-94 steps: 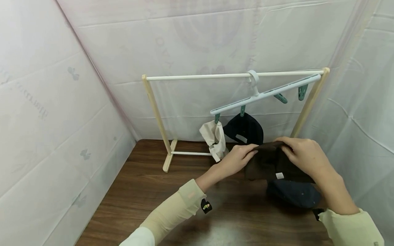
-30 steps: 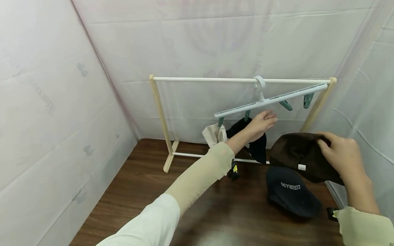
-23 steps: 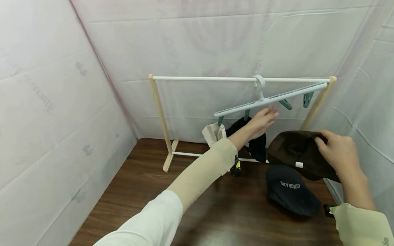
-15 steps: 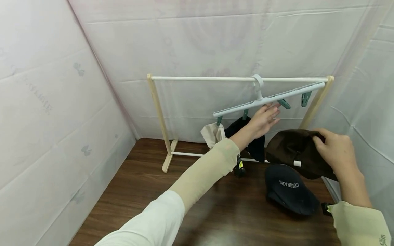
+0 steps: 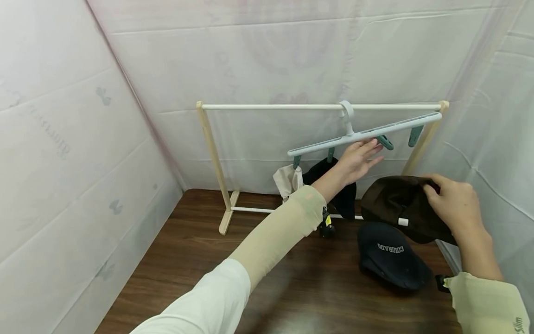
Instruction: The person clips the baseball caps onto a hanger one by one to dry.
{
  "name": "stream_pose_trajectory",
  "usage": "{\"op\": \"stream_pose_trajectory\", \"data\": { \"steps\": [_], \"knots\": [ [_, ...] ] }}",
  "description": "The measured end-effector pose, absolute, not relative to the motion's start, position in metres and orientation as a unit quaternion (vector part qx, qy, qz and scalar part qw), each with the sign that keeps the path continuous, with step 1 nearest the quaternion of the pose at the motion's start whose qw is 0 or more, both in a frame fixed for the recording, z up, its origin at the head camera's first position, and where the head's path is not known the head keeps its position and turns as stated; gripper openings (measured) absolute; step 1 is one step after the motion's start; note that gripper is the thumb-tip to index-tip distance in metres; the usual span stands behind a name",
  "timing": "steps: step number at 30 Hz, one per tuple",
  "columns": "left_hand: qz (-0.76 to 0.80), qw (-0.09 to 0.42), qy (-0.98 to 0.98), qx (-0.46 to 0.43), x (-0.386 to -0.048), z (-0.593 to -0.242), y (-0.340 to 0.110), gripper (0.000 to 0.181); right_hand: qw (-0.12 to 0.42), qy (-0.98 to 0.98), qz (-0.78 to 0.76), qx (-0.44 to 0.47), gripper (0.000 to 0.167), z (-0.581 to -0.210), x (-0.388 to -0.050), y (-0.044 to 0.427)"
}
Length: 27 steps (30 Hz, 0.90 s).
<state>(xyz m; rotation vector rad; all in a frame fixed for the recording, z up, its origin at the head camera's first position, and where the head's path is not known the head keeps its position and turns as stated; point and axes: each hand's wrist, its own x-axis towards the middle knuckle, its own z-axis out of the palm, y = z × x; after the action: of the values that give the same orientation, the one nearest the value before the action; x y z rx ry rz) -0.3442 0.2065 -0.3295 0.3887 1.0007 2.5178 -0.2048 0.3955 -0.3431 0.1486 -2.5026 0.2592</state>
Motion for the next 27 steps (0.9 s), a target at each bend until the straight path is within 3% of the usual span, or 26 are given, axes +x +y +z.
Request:
{"op": "stream_pose_trajectory", "data": {
  "steps": [10,21,27],
  "knots": [
    [0.904,0.190,0.348,0.159,-0.340,-0.333,0.204,0.018,0.280,-0.954,0.102,0.042,0.021,-0.345,-0.202,0.393],
    [0.912,0.163,0.356,0.122,-0.343,-0.333,0.207,0.014,0.269,-0.956,0.113,0.029,0.021,-0.345,-0.201,0.390],
    [0.893,0.137,0.409,0.126,-0.348,-0.339,0.199,0.024,0.277,-0.953,0.114,0.034,0.020,-0.346,-0.202,0.386]
  ]
}}
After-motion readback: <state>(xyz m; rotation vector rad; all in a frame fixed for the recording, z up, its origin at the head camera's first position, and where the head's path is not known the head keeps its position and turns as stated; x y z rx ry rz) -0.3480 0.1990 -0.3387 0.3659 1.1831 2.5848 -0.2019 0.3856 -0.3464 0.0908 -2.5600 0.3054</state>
